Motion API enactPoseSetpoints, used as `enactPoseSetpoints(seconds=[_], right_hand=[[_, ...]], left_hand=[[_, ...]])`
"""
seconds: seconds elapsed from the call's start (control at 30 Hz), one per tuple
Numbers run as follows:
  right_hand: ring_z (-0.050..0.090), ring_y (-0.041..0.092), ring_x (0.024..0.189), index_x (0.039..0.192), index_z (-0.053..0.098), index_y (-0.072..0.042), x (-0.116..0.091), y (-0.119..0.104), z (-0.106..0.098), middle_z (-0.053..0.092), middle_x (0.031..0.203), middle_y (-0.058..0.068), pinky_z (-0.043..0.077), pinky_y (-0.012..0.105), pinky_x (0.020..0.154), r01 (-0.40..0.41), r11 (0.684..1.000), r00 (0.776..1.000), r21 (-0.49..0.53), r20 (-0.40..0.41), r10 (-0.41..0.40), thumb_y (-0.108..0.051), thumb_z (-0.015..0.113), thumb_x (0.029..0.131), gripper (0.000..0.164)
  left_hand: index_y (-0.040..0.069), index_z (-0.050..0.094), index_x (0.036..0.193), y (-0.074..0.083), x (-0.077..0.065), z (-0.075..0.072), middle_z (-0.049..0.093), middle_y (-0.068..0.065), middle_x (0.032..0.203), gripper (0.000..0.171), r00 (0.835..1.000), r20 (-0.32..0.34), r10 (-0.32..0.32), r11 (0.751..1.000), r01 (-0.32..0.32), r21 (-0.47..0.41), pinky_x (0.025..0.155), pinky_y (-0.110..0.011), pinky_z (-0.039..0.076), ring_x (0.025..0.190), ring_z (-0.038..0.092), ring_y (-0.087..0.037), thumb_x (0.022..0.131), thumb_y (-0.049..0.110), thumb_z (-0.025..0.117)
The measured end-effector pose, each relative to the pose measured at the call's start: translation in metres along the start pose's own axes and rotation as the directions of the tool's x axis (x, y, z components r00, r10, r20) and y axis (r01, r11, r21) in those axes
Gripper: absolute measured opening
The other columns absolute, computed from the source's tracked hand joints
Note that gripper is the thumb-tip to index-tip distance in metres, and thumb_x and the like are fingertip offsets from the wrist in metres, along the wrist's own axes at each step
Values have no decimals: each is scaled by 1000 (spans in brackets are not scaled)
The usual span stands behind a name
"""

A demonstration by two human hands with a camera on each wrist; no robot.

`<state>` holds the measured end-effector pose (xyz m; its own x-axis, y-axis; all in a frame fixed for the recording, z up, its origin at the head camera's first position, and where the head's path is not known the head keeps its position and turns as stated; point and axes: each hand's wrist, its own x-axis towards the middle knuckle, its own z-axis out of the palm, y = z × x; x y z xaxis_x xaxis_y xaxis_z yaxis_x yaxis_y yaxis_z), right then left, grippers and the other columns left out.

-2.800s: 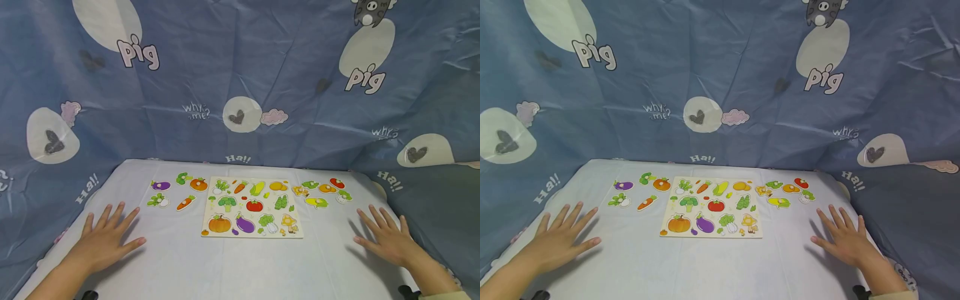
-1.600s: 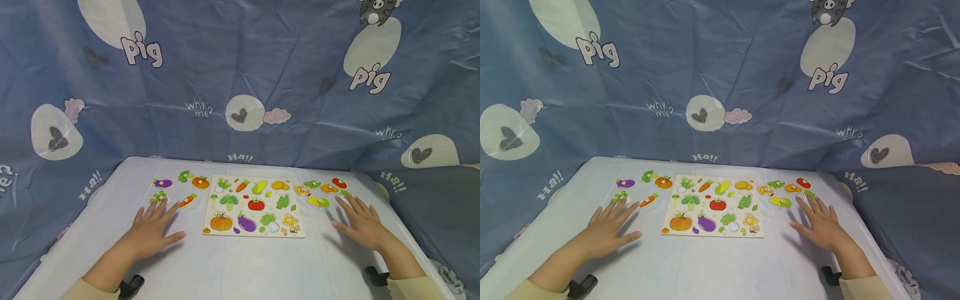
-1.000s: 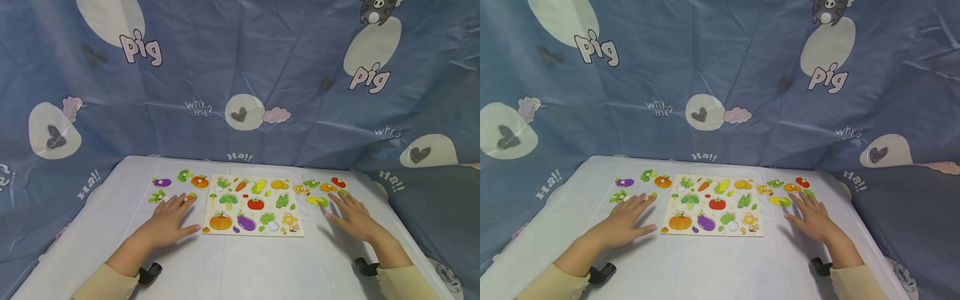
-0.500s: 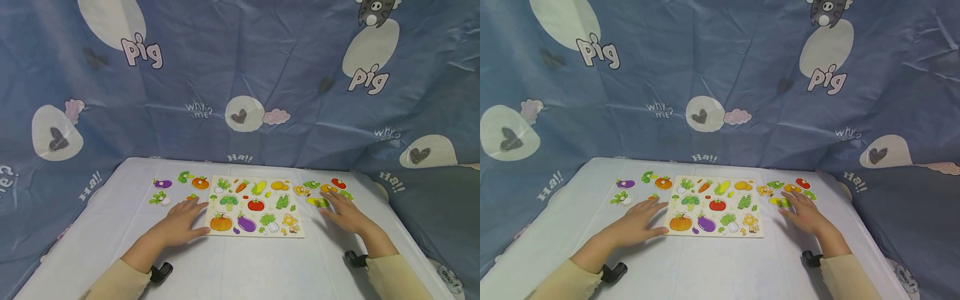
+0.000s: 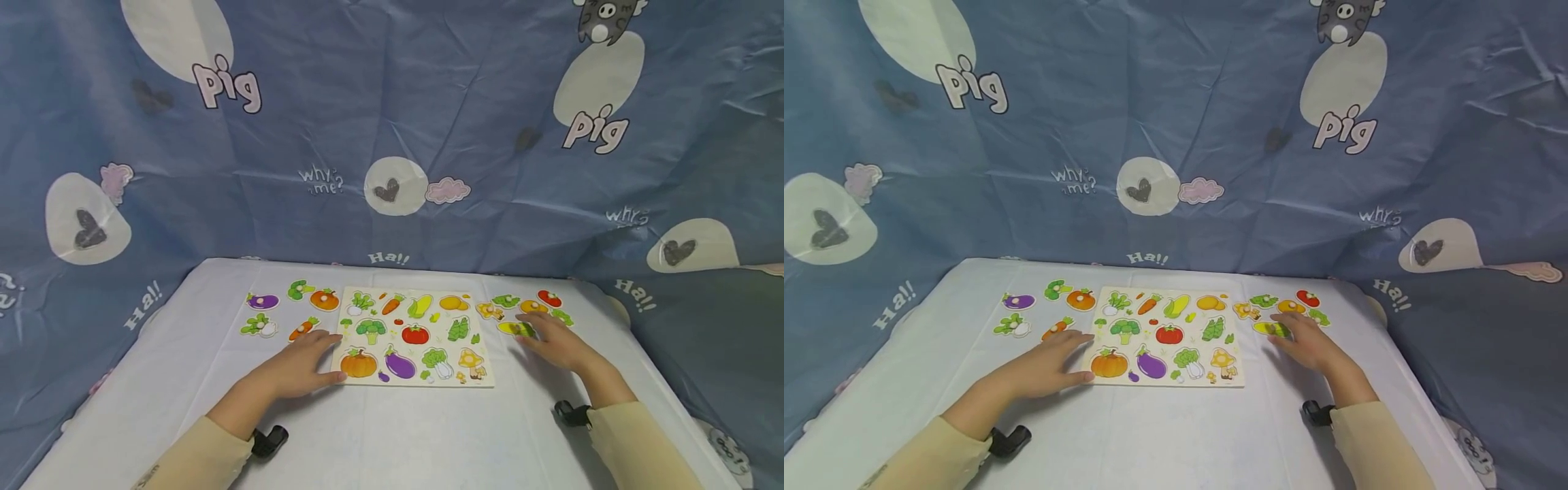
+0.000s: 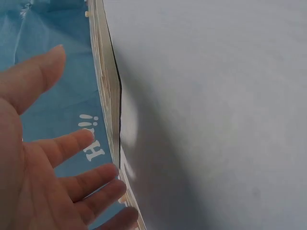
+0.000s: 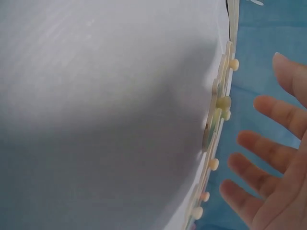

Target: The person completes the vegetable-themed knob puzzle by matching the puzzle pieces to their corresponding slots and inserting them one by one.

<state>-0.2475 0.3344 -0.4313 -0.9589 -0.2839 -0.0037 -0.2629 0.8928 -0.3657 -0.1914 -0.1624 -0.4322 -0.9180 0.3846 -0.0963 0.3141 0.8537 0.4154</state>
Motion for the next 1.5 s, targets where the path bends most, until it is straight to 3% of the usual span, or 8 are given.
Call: enactPoseSetpoints(seconds=[0.2,0.4,0.77,0.97,1.2,1.5], right_hand=[[37,50,136,138,56,-2,8,-1,2,47,145,29,28,70,108,-40,998,999,40,6,40,-33,67,96,53],[41,50,134,132,60,2,18,4,5,51,140,30,30,68,108,-22,997,1000,73,1,22,-25,69,96,46],[59,35,107,121,67,2,35,10,4,66,114,17,48,55,96,-69,991,996,117,57,63,-11,69,94,30],[55,26,91,111,70,1,40,12,3,64,100,10,49,43,84,-95,987,993,131,84,85,-7,71,92,21],[54,24,90,106,70,-1,41,14,6,62,98,8,48,39,82,-157,975,984,157,109,140,-6,72,91,16],[53,22,87,100,68,-3,45,14,5,62,94,6,48,36,79,-125,977,987,175,125,104,-2,70,91,9]], left_hand=[[9,47,149,-3,3,2,41,-22,152,83,999,15,-41,999,42,-9,110,-62,34,141,36,-43,84,53,75],[12,47,150,-3,5,4,36,-21,156,83,995,56,-81,997,82,-5,111,-64,31,144,31,-43,82,51,77],[14,48,150,1,3,0,33,-23,157,82,995,63,-80,997,81,-11,111,-67,28,145,27,-46,82,46,80],[15,49,149,0,5,1,33,-23,157,80,994,64,-84,996,85,-13,111,-67,29,145,28,-46,82,46,79],[16,48,150,-2,8,3,31,-23,159,81,993,76,-95,995,98,-32,111,-65,31,145,29,-44,81,45,80],[18,46,151,-3,10,3,29,-22,160,82,990,95,-103,994,106,-28,111,-66,30,146,28,-44,82,46,79]])
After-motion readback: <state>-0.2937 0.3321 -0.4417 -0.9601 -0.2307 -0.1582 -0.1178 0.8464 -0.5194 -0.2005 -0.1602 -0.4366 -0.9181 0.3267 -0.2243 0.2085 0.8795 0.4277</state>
